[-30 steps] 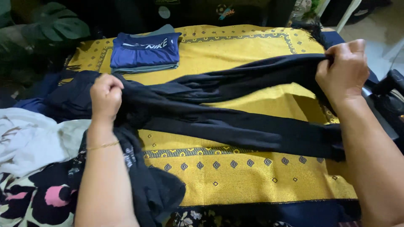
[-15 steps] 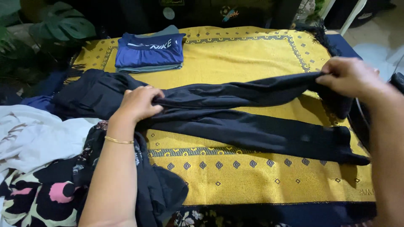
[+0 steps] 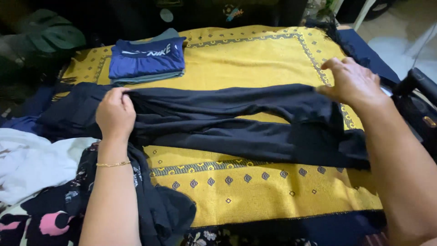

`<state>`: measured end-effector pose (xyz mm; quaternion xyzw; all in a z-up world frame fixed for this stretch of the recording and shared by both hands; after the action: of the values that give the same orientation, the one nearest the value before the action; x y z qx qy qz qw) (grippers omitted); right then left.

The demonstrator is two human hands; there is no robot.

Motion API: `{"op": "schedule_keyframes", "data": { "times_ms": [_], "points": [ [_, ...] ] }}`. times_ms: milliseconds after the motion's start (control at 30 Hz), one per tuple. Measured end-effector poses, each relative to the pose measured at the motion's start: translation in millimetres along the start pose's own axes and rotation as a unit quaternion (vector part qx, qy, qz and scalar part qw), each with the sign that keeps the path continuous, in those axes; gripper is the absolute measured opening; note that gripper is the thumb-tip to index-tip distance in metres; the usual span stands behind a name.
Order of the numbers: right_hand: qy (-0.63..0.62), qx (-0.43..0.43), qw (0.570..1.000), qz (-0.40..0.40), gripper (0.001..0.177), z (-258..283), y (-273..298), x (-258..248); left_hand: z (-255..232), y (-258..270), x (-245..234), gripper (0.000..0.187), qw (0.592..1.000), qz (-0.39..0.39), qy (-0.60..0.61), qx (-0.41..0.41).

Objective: The person irons a pair of black pants on a yellow patterned cloth, then folds them neatly. The person uses a black electric iron to smooth the fabric and folds the pants into a compact stack.

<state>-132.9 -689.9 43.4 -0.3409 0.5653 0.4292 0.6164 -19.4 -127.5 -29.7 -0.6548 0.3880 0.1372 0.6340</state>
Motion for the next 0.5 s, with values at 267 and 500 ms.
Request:
{"op": "schedule_keyframes", "data": {
  "times_ms": [267, 500],
  "points": [
    [0.152, -0.043, 0.979, 0.129, 0.083, -6.9, 24.1, 67.8, 15.8, 2.0, -4.8, 0.019, 0.993, -0.082, -0.074, -0.033],
    [0.186, -0.008, 0.980, 0.073, 0.036, -23.6, 17.5, 32.4, 42.6, -5.4, 5.3, 0.027, 0.987, -0.023, -0.016, -0.160]
  ]
}}
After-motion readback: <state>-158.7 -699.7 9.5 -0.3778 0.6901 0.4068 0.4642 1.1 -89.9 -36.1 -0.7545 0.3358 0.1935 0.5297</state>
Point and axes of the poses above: each hand's wrist, its own y-axis away from the middle knuckle, its own x-axis out of the palm, z = x × y, the point moved 8 cm from there along -y, towards the middle knuckle, and after that the axes turned 6 degrees about -y, right-handed, at the moved point
